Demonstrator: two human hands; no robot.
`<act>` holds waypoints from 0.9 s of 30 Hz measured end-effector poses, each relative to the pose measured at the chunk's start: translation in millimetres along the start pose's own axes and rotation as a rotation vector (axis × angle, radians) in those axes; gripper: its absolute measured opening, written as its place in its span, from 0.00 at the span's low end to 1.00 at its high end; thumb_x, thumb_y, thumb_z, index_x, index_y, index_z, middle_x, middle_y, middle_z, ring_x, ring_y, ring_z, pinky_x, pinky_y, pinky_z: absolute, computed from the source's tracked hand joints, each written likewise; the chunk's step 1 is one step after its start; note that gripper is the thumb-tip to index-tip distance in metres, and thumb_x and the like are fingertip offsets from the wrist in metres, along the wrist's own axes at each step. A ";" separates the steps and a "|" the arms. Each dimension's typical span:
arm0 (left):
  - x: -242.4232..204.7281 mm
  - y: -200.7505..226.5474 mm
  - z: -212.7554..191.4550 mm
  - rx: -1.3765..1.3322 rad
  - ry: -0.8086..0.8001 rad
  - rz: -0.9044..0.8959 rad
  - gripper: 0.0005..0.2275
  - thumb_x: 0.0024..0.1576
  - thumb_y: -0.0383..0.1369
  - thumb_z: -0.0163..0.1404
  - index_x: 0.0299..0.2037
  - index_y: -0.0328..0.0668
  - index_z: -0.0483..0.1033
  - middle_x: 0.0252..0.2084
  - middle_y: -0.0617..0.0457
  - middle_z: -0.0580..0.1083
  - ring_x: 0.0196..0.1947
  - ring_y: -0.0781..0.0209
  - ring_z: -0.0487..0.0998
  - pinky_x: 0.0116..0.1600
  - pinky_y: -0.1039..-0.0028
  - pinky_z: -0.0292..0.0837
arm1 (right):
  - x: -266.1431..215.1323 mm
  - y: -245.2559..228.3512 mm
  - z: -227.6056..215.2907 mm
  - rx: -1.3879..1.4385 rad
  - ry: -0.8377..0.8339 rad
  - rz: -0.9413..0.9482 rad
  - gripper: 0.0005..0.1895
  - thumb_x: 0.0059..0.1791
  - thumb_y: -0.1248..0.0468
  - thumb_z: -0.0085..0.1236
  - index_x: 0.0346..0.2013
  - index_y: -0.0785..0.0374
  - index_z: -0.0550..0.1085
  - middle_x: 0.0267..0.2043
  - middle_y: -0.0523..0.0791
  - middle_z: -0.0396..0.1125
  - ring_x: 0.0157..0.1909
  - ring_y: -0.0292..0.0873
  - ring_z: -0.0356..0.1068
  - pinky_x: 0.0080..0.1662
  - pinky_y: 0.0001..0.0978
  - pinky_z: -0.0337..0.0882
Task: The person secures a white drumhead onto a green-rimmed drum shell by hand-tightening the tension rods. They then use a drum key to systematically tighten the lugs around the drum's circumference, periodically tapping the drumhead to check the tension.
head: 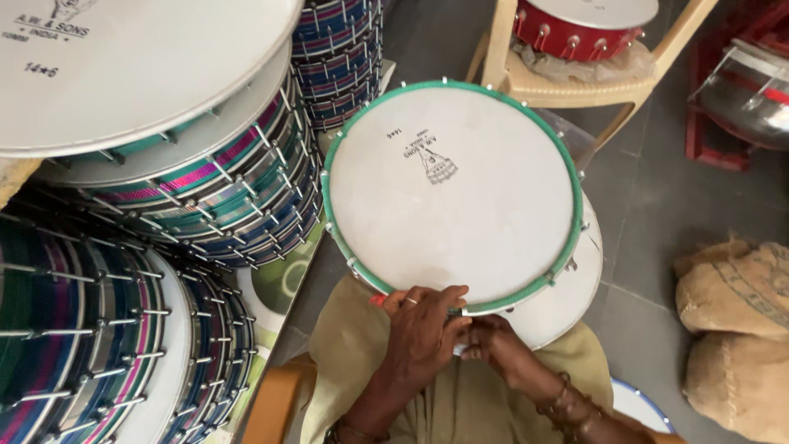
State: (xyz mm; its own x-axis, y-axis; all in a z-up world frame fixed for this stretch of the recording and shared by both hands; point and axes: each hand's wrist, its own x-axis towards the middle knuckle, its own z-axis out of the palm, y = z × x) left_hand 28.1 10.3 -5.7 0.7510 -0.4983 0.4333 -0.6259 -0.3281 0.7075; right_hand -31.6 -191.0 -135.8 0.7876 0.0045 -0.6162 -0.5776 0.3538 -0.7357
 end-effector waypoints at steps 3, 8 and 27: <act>-2.6 -2.2 1.6 0.021 0.075 0.079 0.13 0.57 0.32 0.58 0.53 0.47 0.77 0.42 0.57 0.79 0.46 0.59 0.75 0.57 0.61 0.54 | -1.7 0.2 13.3 0.217 -0.064 0.006 0.13 0.53 0.66 0.47 0.51 0.67 0.70 0.46 0.49 0.73 0.45 0.45 0.73 0.48 0.42 0.75; -8.8 -11.2 12.6 0.114 0.147 0.097 0.10 0.58 0.34 0.60 0.48 0.46 0.80 0.43 0.59 0.79 0.49 0.61 0.75 0.61 0.60 0.53 | -5.7 13.9 27.7 0.490 -0.066 -0.016 0.12 0.53 0.62 0.45 0.47 0.64 0.71 0.41 0.46 0.73 0.42 0.43 0.73 0.46 0.37 0.72; -22.1 -35.6 34.1 0.247 0.183 0.105 0.09 0.58 0.39 0.58 0.46 0.51 0.81 0.53 0.63 0.77 0.60 0.60 0.71 0.67 0.53 0.40 | -96.1 -51.5 50.8 -0.848 0.575 -0.642 0.15 0.46 0.60 0.64 0.46 0.60 0.78 0.43 0.44 0.73 0.45 0.40 0.72 0.45 0.42 0.74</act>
State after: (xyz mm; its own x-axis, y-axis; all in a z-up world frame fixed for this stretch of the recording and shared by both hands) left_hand 26.6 5.7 -59.5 0.6907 -0.3948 0.6059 -0.7175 -0.4783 0.5064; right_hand -66.6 -162.1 -24.4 0.8966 -0.4398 0.0524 -0.2432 -0.5877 -0.7717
